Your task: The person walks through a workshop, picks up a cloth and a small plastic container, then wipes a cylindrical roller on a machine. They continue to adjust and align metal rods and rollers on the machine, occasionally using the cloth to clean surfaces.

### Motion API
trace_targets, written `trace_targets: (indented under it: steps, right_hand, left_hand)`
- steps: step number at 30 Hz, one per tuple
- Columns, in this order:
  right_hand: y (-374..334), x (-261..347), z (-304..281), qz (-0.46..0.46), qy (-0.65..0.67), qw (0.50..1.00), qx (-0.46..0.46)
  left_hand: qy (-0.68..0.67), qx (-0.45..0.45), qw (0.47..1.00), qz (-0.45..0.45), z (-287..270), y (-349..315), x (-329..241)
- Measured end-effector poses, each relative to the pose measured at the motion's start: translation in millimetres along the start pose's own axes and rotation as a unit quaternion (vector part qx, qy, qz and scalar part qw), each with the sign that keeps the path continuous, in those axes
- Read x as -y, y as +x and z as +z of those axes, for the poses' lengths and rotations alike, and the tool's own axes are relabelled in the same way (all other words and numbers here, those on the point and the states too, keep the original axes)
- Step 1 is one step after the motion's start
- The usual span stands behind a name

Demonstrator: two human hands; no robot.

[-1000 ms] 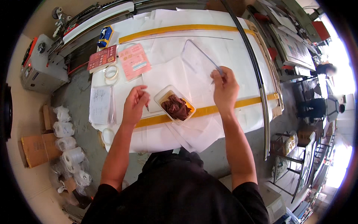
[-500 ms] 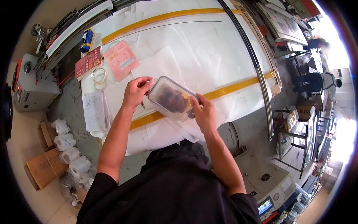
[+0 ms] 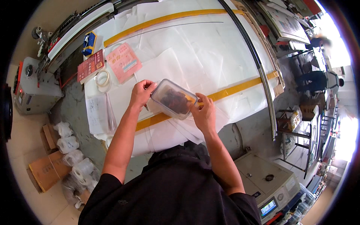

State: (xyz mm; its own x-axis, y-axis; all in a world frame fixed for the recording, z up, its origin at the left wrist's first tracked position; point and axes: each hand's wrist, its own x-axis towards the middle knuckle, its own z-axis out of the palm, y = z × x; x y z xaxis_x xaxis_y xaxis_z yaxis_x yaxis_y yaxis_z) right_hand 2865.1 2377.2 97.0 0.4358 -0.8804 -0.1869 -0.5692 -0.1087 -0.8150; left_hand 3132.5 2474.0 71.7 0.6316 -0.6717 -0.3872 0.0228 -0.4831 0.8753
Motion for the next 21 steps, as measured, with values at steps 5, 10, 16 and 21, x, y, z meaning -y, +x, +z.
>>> trace_targets:
  steps: [5, 10, 16, 21]
  right_hand:
    - [-10, -3, 9, 0.048, 0.116, 0.992, -0.017]
    - [-25, -18, 29, 0.1, 0.141, 0.981, -0.089]
    - [-39, -22, 50, -0.021, 0.198, 0.974, -0.11]
    - [-46, -34, 52, -0.039, 0.065, 0.99, -0.117]
  left_hand:
    - [-0.033, 0.018, 0.999, 0.001, -3, 6, 11]
    - [-0.056, -0.012, 0.998, -0.006, 6, -11, 8]
    - [0.056, -0.016, 0.993, 0.099, 20, -9, 27]
    - [-0.058, 0.029, 0.993, 0.1, 12, -18, 40]
